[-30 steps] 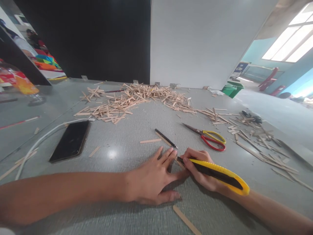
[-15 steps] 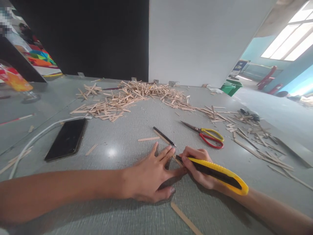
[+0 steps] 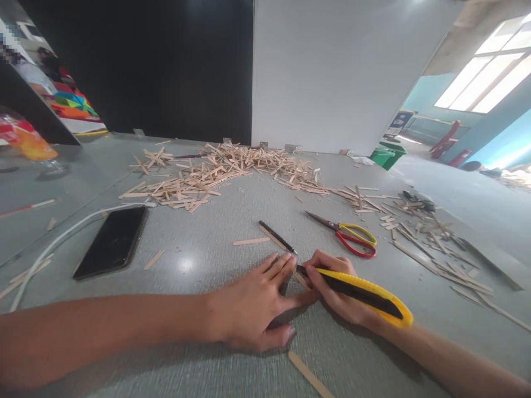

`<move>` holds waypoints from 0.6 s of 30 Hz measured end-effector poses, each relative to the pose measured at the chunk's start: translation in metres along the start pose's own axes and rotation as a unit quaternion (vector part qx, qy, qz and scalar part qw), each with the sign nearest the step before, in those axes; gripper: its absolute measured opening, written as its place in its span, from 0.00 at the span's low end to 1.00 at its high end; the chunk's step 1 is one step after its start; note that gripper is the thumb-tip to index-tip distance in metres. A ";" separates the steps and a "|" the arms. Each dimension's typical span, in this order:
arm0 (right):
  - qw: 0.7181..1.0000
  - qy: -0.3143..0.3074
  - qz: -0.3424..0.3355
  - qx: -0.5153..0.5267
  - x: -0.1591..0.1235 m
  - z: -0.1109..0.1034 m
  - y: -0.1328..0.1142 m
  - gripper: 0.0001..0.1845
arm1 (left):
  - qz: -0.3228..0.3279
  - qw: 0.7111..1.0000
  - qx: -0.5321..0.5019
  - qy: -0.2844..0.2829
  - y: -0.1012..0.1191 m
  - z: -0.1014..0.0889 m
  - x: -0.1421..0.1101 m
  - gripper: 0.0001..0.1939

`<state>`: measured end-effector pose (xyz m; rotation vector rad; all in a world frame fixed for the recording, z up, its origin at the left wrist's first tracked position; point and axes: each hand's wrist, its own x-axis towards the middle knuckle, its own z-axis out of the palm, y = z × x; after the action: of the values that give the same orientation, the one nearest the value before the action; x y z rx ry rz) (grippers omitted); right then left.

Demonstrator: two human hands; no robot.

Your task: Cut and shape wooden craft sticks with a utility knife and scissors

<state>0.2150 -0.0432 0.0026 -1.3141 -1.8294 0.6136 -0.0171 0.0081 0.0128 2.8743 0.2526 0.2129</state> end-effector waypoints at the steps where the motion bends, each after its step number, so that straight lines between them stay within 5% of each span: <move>1: 1.000 -0.003 -0.002 -0.006 0.001 0.000 0.000 0.18 | 0.000 1.000 0.000 0.000 0.000 0.000 0.000 0.40; 18: 1.000 -0.016 0.001 -0.022 0.002 0.000 -0.001 0.18 | -0.003 1.000 0.006 -0.005 0.001 -0.001 -0.001 0.38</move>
<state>0.2139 -0.0420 0.0041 -1.3422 -1.8787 0.6011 -0.0180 0.0073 0.0136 2.8850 0.2610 0.1955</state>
